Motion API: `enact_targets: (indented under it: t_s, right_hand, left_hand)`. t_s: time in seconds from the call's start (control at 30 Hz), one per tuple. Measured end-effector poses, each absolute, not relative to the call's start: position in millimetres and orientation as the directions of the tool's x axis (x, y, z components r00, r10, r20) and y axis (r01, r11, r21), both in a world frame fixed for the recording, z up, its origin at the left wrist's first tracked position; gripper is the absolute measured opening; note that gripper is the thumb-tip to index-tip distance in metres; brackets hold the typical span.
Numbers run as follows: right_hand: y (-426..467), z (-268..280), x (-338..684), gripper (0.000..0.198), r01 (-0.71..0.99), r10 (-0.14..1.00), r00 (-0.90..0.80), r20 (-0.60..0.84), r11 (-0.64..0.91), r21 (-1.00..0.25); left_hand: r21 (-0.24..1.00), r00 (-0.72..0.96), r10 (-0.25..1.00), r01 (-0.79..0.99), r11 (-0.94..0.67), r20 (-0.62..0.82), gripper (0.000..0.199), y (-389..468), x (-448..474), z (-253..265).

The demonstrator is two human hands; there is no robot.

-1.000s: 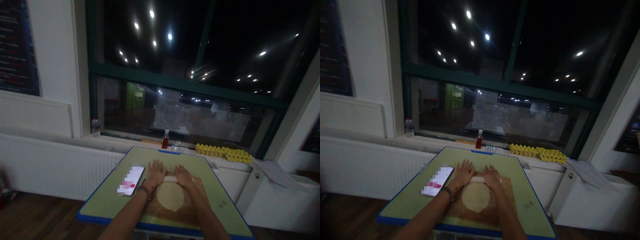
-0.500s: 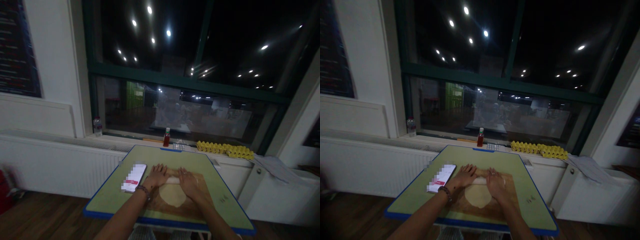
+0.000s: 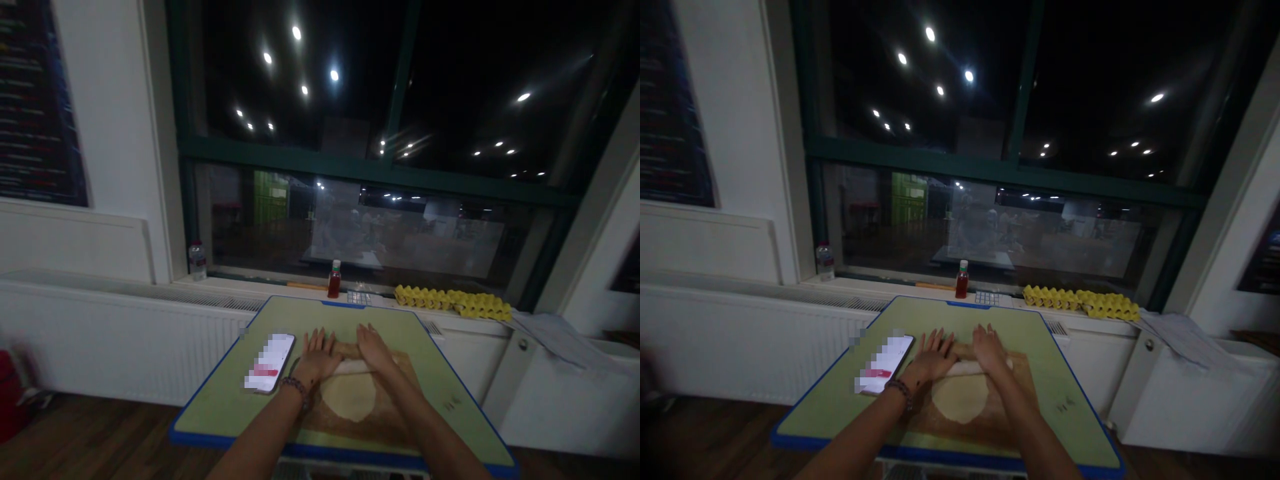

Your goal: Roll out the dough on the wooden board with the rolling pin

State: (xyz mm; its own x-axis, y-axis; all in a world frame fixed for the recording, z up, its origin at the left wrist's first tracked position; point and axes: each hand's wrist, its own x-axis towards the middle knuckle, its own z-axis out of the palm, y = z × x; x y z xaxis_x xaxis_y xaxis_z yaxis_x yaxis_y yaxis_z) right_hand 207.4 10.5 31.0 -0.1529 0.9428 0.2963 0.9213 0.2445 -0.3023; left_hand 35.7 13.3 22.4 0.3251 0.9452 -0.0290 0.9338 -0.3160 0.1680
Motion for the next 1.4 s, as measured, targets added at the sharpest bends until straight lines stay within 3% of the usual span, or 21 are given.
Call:
enact_targets:
  t_s: [0.23,0.43,0.6,0.7,0.8,0.9,1.03,1.2,1.3,1.4]
  right_hand:
    - [16.5,22.8,182.9,0.041,0.968,0.952,-0.039,0.303,0.112,-0.227]
    - [11.6,10.0,185.8,0.040,0.978,0.947,-0.053,0.317,0.113,-0.176]
    - [6.0,-0.2,194.6,0.041,0.957,0.941,-0.191,0.280,0.242,-0.160]
    - [-2.2,-4.9,207.6,0.038,0.926,0.927,-0.297,0.231,0.339,-0.168]
    - [-11.7,-4.8,221.8,0.042,0.871,0.886,-0.421,0.195,0.455,-0.186]
    - [-19.7,-4.6,228.8,0.046,0.855,0.868,-0.439,0.233,0.483,-0.186]
    - [-28.0,-16.0,226.7,0.048,0.898,0.840,-0.393,0.375,0.438,-0.039]
    - [-30.5,-32.1,227.8,0.051,0.890,0.712,-0.445,0.543,0.419,0.180]
    - [-22.3,-32.4,231.2,0.049,0.866,0.705,-0.493,0.509,0.454,0.210]
    - [-8.3,-29.2,231.9,0.046,0.866,0.765,-0.491,0.418,0.479,0.142]
  left_hand:
    - [0.154,0.341,0.940,0.930,-0.333,-0.026,0.073,16.8,34.5,22.8]
    - [0.176,0.348,0.932,0.916,-0.360,0.098,0.069,15.2,47.6,16.1]
    - [0.149,0.468,0.842,0.843,-0.516,0.269,0.056,4.2,59.1,2.6]
    - [0.139,0.570,0.768,0.769,-0.624,0.291,0.055,-2.1,49.4,2.8]
    - [0.130,0.569,0.774,0.776,-0.617,0.278,0.056,-4.4,32.8,8.3]
    - [0.119,0.552,0.791,0.795,-0.594,0.262,0.058,-4.1,20.7,9.9]
    - [0.085,0.570,0.755,0.777,-0.623,0.323,0.059,-6.0,16.9,4.9]
    - [0.020,0.591,0.710,0.763,-0.646,0.383,0.065,-7.1,18.7,6.1]
    - [0.012,0.599,0.713,0.762,-0.647,0.363,0.066,0.0,18.8,6.9]
    - [0.034,0.574,0.740,0.782,-0.622,0.351,0.065,10.7,19.0,3.3]
